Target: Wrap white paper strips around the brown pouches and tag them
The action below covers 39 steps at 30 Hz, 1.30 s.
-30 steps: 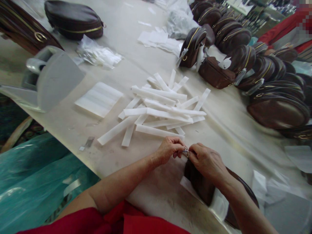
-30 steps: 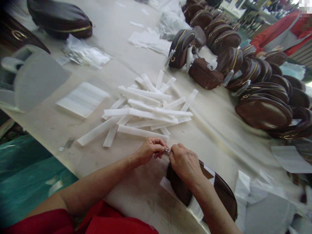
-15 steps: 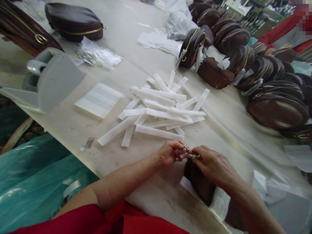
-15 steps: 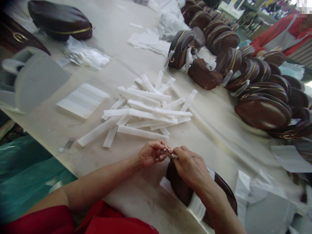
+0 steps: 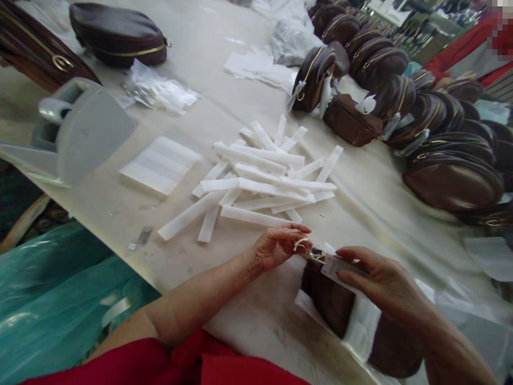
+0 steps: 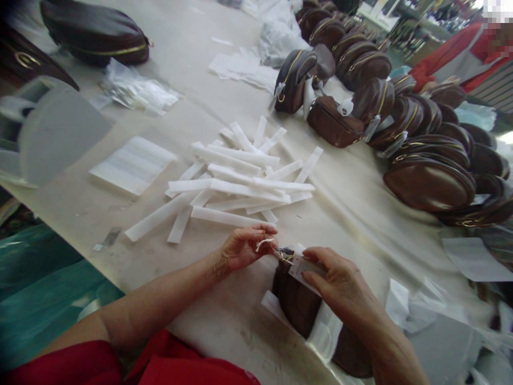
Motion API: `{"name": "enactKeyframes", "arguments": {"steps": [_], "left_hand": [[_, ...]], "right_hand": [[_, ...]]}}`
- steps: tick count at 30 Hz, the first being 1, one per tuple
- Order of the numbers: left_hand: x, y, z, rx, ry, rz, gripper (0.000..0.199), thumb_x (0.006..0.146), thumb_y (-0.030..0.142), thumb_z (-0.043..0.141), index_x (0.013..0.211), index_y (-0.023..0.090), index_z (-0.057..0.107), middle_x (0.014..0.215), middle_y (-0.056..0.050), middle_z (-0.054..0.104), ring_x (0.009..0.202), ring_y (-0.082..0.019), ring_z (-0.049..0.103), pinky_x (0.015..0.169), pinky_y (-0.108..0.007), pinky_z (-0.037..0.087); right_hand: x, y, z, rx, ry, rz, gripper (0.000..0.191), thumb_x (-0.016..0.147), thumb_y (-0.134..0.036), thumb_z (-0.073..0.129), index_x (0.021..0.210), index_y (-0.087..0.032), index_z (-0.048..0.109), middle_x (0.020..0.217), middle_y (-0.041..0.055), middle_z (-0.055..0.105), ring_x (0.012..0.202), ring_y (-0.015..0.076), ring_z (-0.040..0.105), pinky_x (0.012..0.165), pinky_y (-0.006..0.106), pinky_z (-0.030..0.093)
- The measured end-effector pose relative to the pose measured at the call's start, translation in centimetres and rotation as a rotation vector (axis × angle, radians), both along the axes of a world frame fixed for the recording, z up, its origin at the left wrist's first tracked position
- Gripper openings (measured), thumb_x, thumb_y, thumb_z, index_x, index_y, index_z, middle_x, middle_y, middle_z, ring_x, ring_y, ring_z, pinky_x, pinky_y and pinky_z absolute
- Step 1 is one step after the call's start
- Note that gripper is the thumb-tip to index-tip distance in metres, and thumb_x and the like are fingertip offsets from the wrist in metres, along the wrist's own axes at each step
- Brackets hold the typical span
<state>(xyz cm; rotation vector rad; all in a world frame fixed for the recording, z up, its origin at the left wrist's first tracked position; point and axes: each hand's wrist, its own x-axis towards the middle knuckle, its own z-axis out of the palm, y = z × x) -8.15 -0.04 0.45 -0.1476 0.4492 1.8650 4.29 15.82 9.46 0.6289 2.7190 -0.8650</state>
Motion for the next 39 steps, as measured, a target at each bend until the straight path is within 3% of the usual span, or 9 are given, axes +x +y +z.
{"name": "enactKeyframes", "arguments": {"steps": [6, 10, 14, 19, 22, 25, 32, 34, 39], "left_hand": [[0.2, 0.2, -0.3, 0.013, 0.087, -0.081, 0.043, 0.054, 0.012, 0.073, 0.097, 0.012, 0.069, 0.078, -0.009, 0.070, 0.058, -0.014, 0.062, 0.055, -0.023, 0.045], [0.8, 0.3, -0.4, -0.028, 0.277, -0.113, 0.060, 0.052, 0.011, 0.077, 0.110, 0.019, 0.065, 0.096, -0.008, 0.070, 0.059, -0.013, 0.063, 0.047, -0.019, 0.046], [1.1, 0.3, -0.4, 0.046, 0.405, -0.123, 0.071, 0.056, 0.017, 0.079, 0.123, 0.026, 0.057, 0.110, -0.008, 0.066, 0.059, -0.011, 0.062, 0.048, -0.021, 0.051], [1.3, 0.3, -0.2, 0.066, 0.404, -0.127, 0.090, 0.051, 0.017, 0.084, 0.133, 0.025, 0.047, 0.096, -0.007, 0.068, 0.069, -0.015, 0.064, 0.062, -0.026, 0.054], [1.5, 0.2, -0.2, 0.048, 0.446, -0.114, 0.086, 0.050, 0.017, 0.085, 0.129, 0.021, 0.052, 0.080, -0.002, 0.065, 0.066, -0.011, 0.060, 0.065, -0.025, 0.052], [1.3, 0.3, -0.4, 0.011, 0.505, -0.107, 0.079, 0.050, 0.019, 0.085, 0.124, 0.018, 0.056, 0.068, 0.002, 0.058, 0.061, -0.009, 0.056, 0.062, -0.023, 0.051], [1.7, 0.1, 0.8, -0.312, 0.821, -0.034, 0.044, 0.054, 0.035, 0.081, 0.091, 0.014, 0.068, 0.061, 0.002, 0.060, 0.055, -0.011, 0.055, 0.052, -0.018, 0.047], [1.5, -0.1, -0.1, -0.407, 0.874, -0.013, 0.040, 0.052, 0.037, 0.082, 0.082, 0.015, 0.068, 0.067, -0.001, 0.065, 0.061, -0.014, 0.060, 0.056, -0.020, 0.051], [-0.3, 0.9, -5.3, -0.467, 0.873, 0.045, 0.043, 0.037, 0.038, 0.087, 0.072, 0.021, 0.069, 0.074, -0.002, 0.070, 0.070, -0.023, 0.066, 0.061, -0.028, 0.058]], "right_hand": [[0.6, -2.1, -0.1, 0.115, 0.256, -0.047, 0.028, 0.076, -0.034, 0.056, 0.098, -0.020, 0.066, 0.089, 0.0050, 0.072, 0.075, 0.0204, 0.068, 0.069, 0.030, 0.054], [0.1, -4.0, 0.0, 0.054, 0.300, -0.009, 0.025, 0.083, -0.029, 0.054, 0.106, -0.024, 0.061, 0.093, 0.0006, 0.072, 0.078, 0.0149, 0.069, 0.067, 0.021, 0.053], [-0.6, -4.7, -0.9, 0.000, 0.342, -0.035, 0.027, 0.084, -0.026, 0.053, 0.111, -0.024, 0.057, 0.091, 0.0006, 0.072, 0.079, 0.0145, 0.069, 0.068, 0.021, 0.053], [-1.5, -5.2, -2.2, 0.069, 0.411, -0.119, 0.028, 0.082, -0.033, 0.055, 0.106, -0.019, 0.060, 0.068, -0.0015, 0.066, 0.057, 0.0131, 0.062, 0.056, 0.023, 0.048], [-1.8, -5.6, -3.0, 0.143, 0.434, -0.168, 0.030, 0.081, -0.036, 0.055, 0.104, -0.018, 0.062, 0.059, -0.0045, 0.055, 0.049, 0.0114, 0.052, 0.050, 0.023, 0.042], [-1.8, -5.6, -3.9, 0.086, 0.429, -0.234, 0.030, 0.082, -0.037, 0.056, 0.106, -0.019, 0.061, 0.057, -0.0060, 0.048, 0.047, 0.0105, 0.047, 0.048, 0.022, 0.038], [-0.8, -6.6, -3.6, -0.008, 0.515, -0.215, 0.031, 0.084, -0.030, 0.047, 0.110, -0.017, 0.060, 0.084, 0.0042, 0.065, 0.073, 0.0150, 0.059, 0.071, 0.026, 0.048], [-1.0, -6.7, -3.6, 0.003, 0.523, -0.209, 0.035, 0.081, -0.027, 0.050, 0.114, -0.019, 0.060, 0.096, 0.0049, 0.068, 0.083, 0.0155, 0.062, 0.079, 0.026, 0.048], [-1.9, -6.3, -4.6, -0.028, 0.511, -0.385, 0.033, 0.076, -0.023, 0.056, 0.108, -0.023, 0.064, 0.096, -0.0001, 0.070, 0.085, 0.0137, 0.064, 0.082, 0.022, 0.048]]}}
